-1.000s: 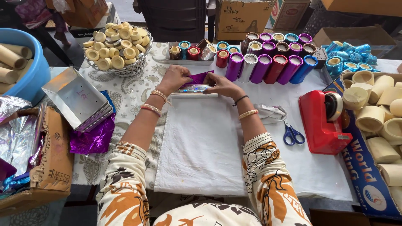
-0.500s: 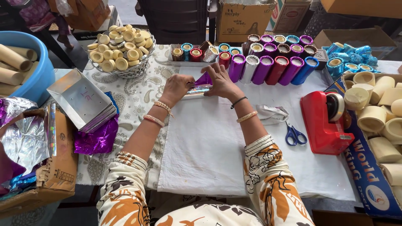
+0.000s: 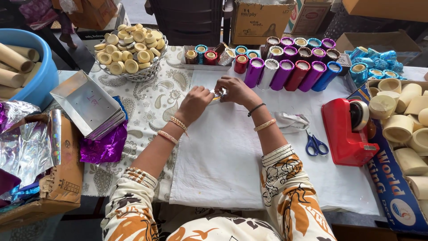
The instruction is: The person wraps a cylindrical object with a sheet of shiny purple foil, folding the edges and securing them with tape. They then attach a decorative silver ring to the top of the wrapped cylinder.
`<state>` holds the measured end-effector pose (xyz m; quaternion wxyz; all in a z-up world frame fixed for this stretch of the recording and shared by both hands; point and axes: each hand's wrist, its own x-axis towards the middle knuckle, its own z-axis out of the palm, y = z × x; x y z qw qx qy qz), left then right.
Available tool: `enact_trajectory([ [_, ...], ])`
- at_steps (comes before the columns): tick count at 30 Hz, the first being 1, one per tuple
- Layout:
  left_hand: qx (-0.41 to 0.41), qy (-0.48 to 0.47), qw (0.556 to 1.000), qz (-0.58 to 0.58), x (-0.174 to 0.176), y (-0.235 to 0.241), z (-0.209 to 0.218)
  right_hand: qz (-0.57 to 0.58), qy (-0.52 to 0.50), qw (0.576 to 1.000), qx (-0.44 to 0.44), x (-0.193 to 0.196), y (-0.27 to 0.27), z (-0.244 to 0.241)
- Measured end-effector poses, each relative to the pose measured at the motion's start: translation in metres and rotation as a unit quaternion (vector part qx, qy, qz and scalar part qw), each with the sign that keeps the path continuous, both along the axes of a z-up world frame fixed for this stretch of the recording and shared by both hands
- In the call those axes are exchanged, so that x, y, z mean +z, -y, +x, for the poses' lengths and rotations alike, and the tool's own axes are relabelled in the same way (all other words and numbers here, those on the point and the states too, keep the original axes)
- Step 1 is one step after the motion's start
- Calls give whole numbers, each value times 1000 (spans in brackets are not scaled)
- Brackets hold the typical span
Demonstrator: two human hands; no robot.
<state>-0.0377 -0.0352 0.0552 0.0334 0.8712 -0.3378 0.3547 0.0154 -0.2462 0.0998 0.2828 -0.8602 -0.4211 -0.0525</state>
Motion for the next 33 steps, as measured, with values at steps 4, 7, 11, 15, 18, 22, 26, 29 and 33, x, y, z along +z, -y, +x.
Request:
enact_trajectory([
  [4,-15,38,998,53,-11,0,-11,5,-11,1000,-1,4,1,-3],
  [7,-5,125,983,136,-16,-2,-21,-5,-14,1000,-15,6,1,-5],
  [11,-19,84,987,137,-25,-10,-21,0,3,1000,-10,8,0,-6],
  [15,25,48,996,-66,18,-13,-26,-16,2,1000,-15,11,0,-11],
  [18,25,-72,985,-152,6,-22,-4,-23,0,1000,-19,12,-2,-10],
  [22,34,-181,965,-188,-13,-23,21,-24,-4,999,-27,15,-3,-11],
  [26,55,-222,953,-197,-8,-18,21,-16,17,1000,-20,13,-4,-11],
  [29,68,-229,949,-206,-2,-14,17,-2,47,999,-9,9,-4,-12],
  [33,114,-249,940,-204,4,-8,16,12,116,993,-7,3,-8,-9],
])
